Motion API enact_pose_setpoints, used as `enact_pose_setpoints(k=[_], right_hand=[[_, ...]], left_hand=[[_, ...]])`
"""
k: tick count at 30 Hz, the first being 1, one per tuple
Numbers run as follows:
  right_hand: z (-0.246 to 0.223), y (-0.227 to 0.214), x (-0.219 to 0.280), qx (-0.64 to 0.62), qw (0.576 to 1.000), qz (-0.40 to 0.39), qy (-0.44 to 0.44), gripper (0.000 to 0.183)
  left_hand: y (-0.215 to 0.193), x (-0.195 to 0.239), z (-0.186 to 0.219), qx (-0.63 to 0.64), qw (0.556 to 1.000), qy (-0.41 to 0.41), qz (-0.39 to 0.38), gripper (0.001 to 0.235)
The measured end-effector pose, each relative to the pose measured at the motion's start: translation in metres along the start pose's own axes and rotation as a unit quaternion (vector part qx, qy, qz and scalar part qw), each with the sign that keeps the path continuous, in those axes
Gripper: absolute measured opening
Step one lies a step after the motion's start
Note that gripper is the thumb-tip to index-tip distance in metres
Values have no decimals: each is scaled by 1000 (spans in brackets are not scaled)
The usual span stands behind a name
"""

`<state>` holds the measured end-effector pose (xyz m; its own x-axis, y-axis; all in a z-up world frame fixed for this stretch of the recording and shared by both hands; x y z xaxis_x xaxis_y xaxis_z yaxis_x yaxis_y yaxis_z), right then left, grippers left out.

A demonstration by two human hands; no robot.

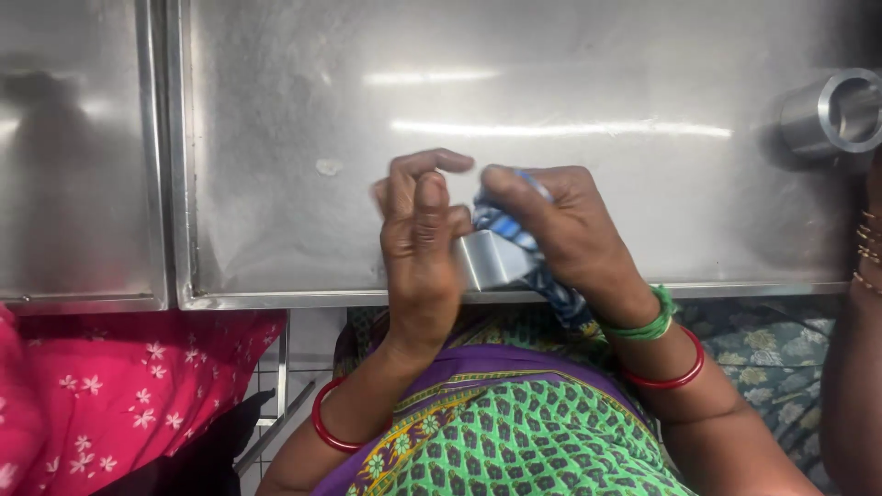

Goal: The camera wearer is cleaning metal rings with a blue and white striped cloth and marking them with a marker while working at a table with others.

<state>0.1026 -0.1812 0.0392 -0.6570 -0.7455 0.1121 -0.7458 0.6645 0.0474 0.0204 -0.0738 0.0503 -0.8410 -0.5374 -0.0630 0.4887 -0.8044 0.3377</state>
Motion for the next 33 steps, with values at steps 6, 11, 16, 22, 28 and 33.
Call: enact_pose_setpoints(k=[6,11,16,22,28,33], right_hand=[[27,6,-1,113,993,31,-32,44],[68,13,0,-140,970,90,176,69],[46,10,5,9,996,70,-61,61],[27,-131,34,373,891,258,23,32],[-8,-245,115,401,794,456,-22,30],[35,-277,107,617,674,405,-30,25]], left_hand=[[-27,-1,-1,-31,999,-20,12,48],[-23,-8,-22,411,896,-170,14,44],[-26,-2,-57,479,807,-318,136,39],[-87,-22,-44,269,922,-227,159,42],[-118,-51,26,-480,871,64,83,57],[-127,-61,4,-719,674,166,29,55]])
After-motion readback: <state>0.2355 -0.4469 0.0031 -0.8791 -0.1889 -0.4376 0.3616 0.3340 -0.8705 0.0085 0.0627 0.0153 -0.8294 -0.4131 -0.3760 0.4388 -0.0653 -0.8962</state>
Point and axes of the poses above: each hand's wrist, its own x-axis away from the middle knuckle, its own y-axis out of the palm, z = x × y, the point moved 8 cm from there along -x, towards the middle knuckle, and after that the axes turned 3 degrees about -x, right-handed, at the moved point
